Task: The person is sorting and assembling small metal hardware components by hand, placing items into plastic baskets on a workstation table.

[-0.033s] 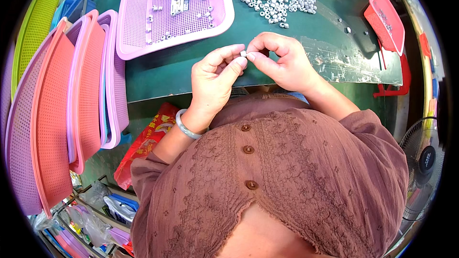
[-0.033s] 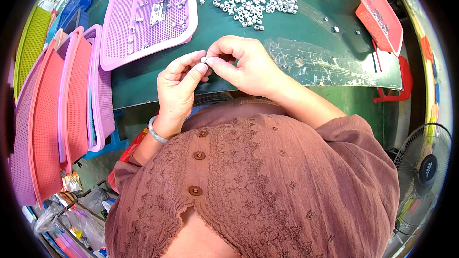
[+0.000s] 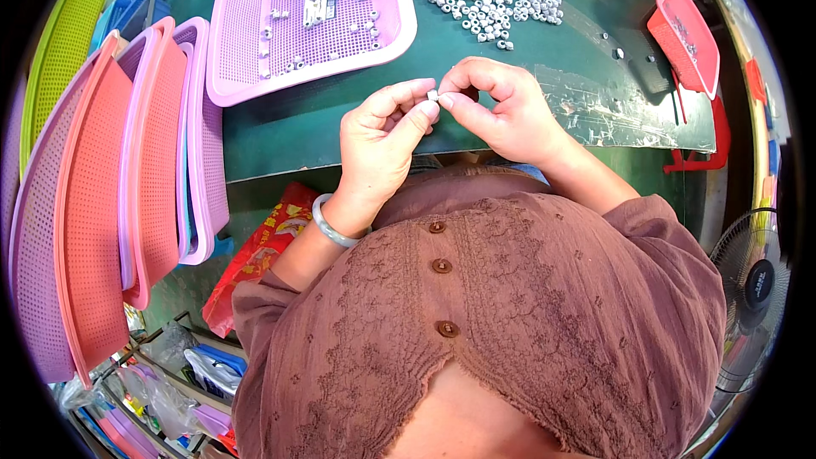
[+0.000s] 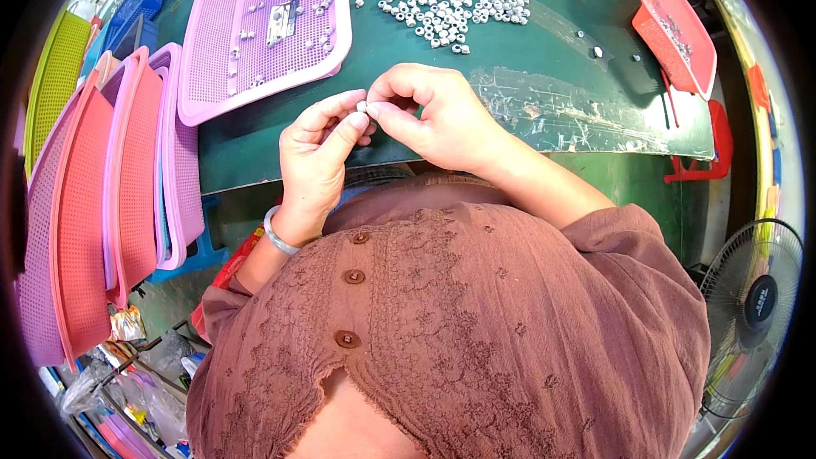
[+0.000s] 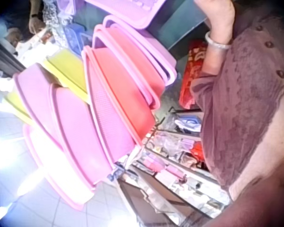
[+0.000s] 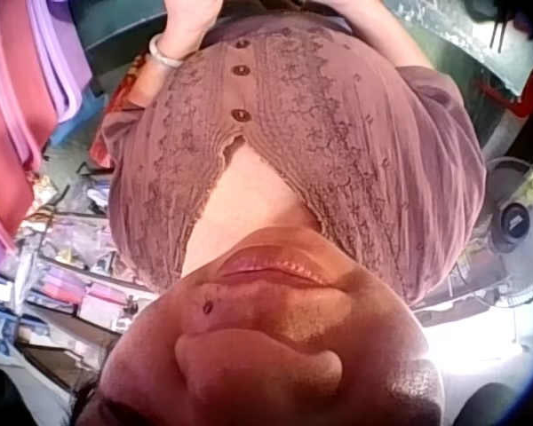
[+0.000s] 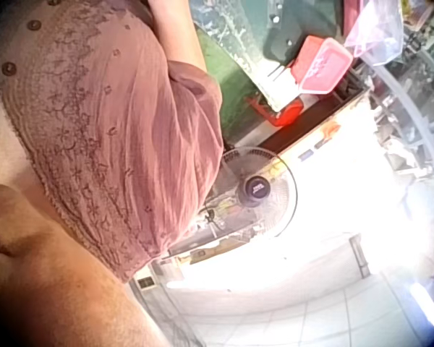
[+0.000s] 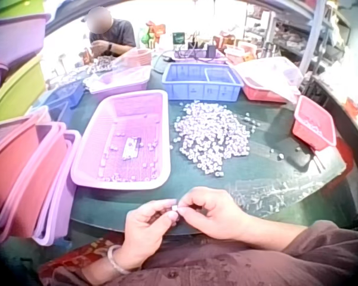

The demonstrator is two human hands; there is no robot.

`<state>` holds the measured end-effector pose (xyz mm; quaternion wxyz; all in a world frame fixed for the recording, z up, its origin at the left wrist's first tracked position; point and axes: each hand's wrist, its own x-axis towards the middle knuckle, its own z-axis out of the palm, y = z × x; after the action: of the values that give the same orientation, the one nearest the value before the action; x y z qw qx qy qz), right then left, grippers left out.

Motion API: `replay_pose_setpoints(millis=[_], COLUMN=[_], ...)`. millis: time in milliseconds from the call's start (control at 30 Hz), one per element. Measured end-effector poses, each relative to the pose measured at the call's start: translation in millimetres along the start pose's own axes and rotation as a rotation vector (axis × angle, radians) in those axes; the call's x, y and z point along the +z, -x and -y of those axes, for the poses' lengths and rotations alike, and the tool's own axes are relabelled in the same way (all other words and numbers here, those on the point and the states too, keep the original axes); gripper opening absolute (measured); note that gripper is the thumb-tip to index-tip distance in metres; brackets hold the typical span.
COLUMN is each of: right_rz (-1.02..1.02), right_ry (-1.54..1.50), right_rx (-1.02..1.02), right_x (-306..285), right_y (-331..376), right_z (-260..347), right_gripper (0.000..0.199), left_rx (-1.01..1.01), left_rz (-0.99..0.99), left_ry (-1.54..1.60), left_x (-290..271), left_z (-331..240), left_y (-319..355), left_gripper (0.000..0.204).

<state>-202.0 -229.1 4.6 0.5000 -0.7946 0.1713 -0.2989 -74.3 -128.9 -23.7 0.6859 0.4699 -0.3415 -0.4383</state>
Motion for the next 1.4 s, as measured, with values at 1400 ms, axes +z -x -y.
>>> replay_pose_setpoints(millis=[1400], right_rz=[0.008], right_ry=[-0.009], right_rx=[0.087], right_x=[-11.8], right_y=[18.5], right_z=[-35.4], right_gripper=[0.002], left_rx=[-0.017], left_rz=[0.109], left_ry=[-0.181], left_x=[10.5], left_z=[30.6], left_y=[-3.2], left_gripper=[0.018])
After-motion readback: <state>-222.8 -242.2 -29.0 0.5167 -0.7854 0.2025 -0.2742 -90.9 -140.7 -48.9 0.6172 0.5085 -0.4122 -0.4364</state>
